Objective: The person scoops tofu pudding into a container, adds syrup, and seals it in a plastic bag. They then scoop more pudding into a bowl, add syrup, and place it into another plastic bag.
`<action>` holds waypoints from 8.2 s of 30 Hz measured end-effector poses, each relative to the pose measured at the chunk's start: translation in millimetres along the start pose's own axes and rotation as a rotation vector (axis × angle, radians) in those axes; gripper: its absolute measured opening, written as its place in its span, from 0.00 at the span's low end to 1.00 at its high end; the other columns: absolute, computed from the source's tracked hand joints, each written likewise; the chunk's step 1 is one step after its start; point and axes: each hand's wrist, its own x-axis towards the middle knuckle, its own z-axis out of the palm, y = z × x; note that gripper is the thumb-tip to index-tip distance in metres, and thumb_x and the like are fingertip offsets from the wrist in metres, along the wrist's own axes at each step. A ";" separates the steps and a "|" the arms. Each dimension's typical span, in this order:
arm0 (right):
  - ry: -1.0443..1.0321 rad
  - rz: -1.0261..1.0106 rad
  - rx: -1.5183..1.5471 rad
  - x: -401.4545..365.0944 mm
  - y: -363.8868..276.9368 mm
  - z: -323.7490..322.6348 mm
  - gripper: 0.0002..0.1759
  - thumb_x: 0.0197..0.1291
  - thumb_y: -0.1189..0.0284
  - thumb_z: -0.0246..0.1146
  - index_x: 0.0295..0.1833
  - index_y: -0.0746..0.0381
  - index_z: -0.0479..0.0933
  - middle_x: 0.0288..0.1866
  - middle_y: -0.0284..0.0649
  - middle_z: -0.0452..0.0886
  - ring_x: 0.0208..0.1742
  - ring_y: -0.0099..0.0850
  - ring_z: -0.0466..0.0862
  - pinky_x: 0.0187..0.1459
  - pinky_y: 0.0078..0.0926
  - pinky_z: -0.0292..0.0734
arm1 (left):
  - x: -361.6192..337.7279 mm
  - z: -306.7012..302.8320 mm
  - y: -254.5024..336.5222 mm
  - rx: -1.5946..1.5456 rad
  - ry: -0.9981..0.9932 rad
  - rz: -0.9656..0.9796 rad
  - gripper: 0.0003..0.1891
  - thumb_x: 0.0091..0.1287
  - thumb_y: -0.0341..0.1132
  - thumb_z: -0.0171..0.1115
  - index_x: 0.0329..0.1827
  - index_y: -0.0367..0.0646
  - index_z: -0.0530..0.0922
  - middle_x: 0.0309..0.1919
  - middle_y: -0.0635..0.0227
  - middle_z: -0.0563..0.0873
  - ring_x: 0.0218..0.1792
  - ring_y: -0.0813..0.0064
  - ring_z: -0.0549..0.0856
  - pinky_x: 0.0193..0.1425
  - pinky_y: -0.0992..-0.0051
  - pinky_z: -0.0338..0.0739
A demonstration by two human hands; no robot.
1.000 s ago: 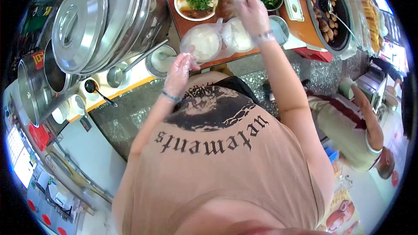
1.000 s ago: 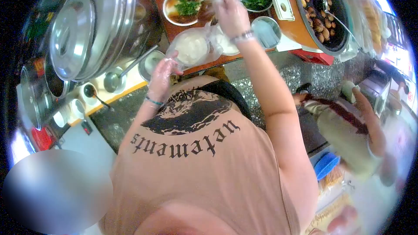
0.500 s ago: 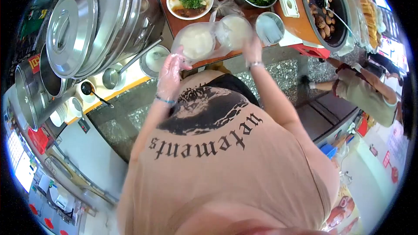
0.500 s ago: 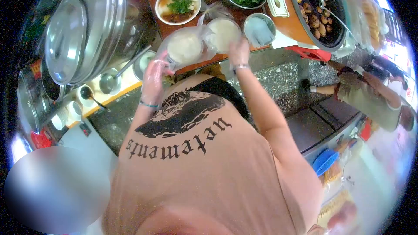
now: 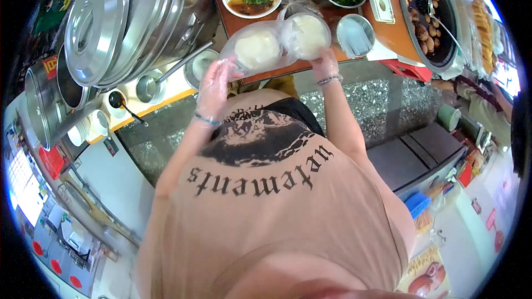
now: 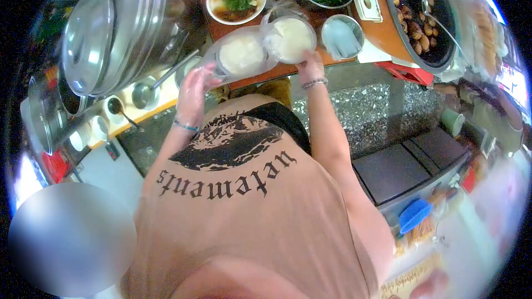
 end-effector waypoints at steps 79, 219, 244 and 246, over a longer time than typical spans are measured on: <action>-0.012 -0.842 -1.559 -116.4 -28.7 131.7 0.22 0.56 0.74 0.55 0.59 0.59 0.70 0.69 0.55 0.63 0.62 0.57 0.69 0.58 0.48 0.71 | 29.9 -24.8 -16.1 -0.593 -0.143 -0.293 0.07 0.67 0.31 0.55 0.41 0.36 0.76 0.20 0.73 0.72 0.25 0.78 0.74 0.38 0.79 0.71; -0.162 -0.370 -0.636 160.7 -201.6 324.9 0.12 0.61 0.62 0.63 0.38 0.60 0.74 0.24 0.31 0.71 0.23 0.23 0.70 0.25 0.18 0.67 | -2.9 -34.8 7.0 -0.779 0.065 -0.421 0.19 0.72 0.40 0.49 0.62 0.40 0.66 0.48 0.60 0.78 0.41 0.69 0.81 0.45 0.69 0.81; -0.493 -0.860 -0.762 -106.7 -255.5 187.3 0.14 0.66 0.67 0.56 0.46 0.67 0.78 0.41 0.38 0.82 0.42 0.25 0.79 0.48 0.25 0.74 | -12.6 42.3 13.2 -0.723 -0.001 -0.377 0.16 0.72 0.39 0.49 0.57 0.40 0.70 0.46 0.61 0.80 0.43 0.69 0.81 0.48 0.67 0.80; -0.488 -0.626 -0.699 -147.7 -208.4 135.4 0.12 0.67 0.67 0.55 0.43 0.65 0.78 0.37 0.35 0.80 0.39 0.23 0.78 0.45 0.24 0.74 | -6.6 41.4 18.7 -0.694 -0.044 -0.394 0.16 0.72 0.39 0.49 0.58 0.40 0.70 0.46 0.60 0.80 0.43 0.68 0.81 0.48 0.67 0.80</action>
